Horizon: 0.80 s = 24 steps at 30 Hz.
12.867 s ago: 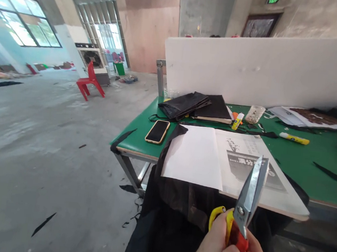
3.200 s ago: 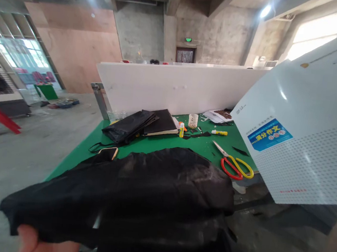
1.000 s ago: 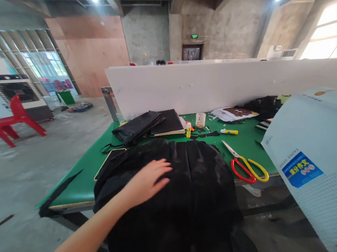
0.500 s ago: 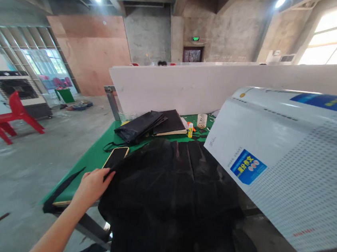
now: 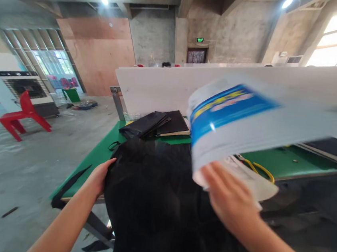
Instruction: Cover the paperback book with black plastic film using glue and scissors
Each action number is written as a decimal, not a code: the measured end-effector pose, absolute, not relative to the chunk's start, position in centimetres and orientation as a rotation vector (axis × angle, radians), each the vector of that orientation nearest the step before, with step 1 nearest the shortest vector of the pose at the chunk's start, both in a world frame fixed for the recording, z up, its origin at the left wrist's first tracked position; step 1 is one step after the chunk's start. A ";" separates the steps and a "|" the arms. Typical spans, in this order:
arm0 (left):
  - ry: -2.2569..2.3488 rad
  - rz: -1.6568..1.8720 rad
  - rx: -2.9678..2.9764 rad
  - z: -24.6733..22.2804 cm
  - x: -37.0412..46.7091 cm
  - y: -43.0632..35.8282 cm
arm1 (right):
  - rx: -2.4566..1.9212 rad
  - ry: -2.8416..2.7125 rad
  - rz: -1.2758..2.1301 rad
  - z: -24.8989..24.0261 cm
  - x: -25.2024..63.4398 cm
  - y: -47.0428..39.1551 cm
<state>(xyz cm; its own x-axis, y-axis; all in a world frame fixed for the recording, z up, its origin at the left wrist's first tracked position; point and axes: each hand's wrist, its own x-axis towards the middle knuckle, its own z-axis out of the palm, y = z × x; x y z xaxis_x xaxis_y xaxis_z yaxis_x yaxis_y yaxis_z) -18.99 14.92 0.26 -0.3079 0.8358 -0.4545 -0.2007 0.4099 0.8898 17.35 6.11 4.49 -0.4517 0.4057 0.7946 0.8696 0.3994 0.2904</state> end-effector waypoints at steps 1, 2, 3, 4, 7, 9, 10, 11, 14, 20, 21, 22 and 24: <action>1.544 1.150 0.559 0.0 -18.9 14.7 | -1.065 -2.132 -0.932 2.8 15.7 6.3; 1.548 1.144 0.536 -0.2 -18.8 14.4 | -1.060 -2.189 -0.918 1.0 14.3 6.4; 1.558 1.141 0.521 -0.4 -18.8 14.1 | -1.062 -2.236 -0.901 -0.8 13.2 6.5; 1.572 1.147 0.521 -0.5 -18.8 13.8 | -1.037 -2.261 -0.908 -2.6 12.2 6.5; 1.629 1.179 0.581 -0.8 -19.2 13.4 | -1.066 -2.285 -0.934 -6.6 10.8 6.5; 1.687 1.216 0.652 -0.7 -19.8 13.5 | -1.091 -2.297 -0.920 -7.8 10.5 6.5; 1.717 1.239 0.692 -0.7 -20.3 13.6 | -1.102 -2.305 -0.903 -8.1 10.4 6.5; 1.742 1.263 0.723 -0.5 -20.9 13.8 | -1.112 -2.315 -0.881 -8.2 10.3 6.4; 1.895 1.217 0.971 -0.1 -23.3 14.1 | -1.151 -2.362 -0.800 -7.9 10.3 6.5; 2.213 0.796 1.393 -0.2 -28.6 13.4 | -1.221 -2.640 -0.253 -4.2 12.1 7.0; 2.193 0.777 1.387 -0.5 -29.1 13.2 | -1.206 -2.665 -0.146 -3.5 12.7 7.2; 2.179 0.778 1.385 -0.8 -29.5 13.1 | -1.189 -2.679 -0.078 -3.1 13.3 7.4; 2.212 0.824 1.413 -1.5 -29.7 13.0 | -1.176 -2.693 -0.042 -2.7 14.7 7.7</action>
<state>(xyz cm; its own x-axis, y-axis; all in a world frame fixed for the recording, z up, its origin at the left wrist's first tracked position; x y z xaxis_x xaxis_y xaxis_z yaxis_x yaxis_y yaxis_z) -29.74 13.05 -1.50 -0.4167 0.9090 -0.0102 0.6809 0.3196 0.6590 14.70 7.73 -2.69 -0.6628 0.7228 0.1957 0.7285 0.6829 -0.0547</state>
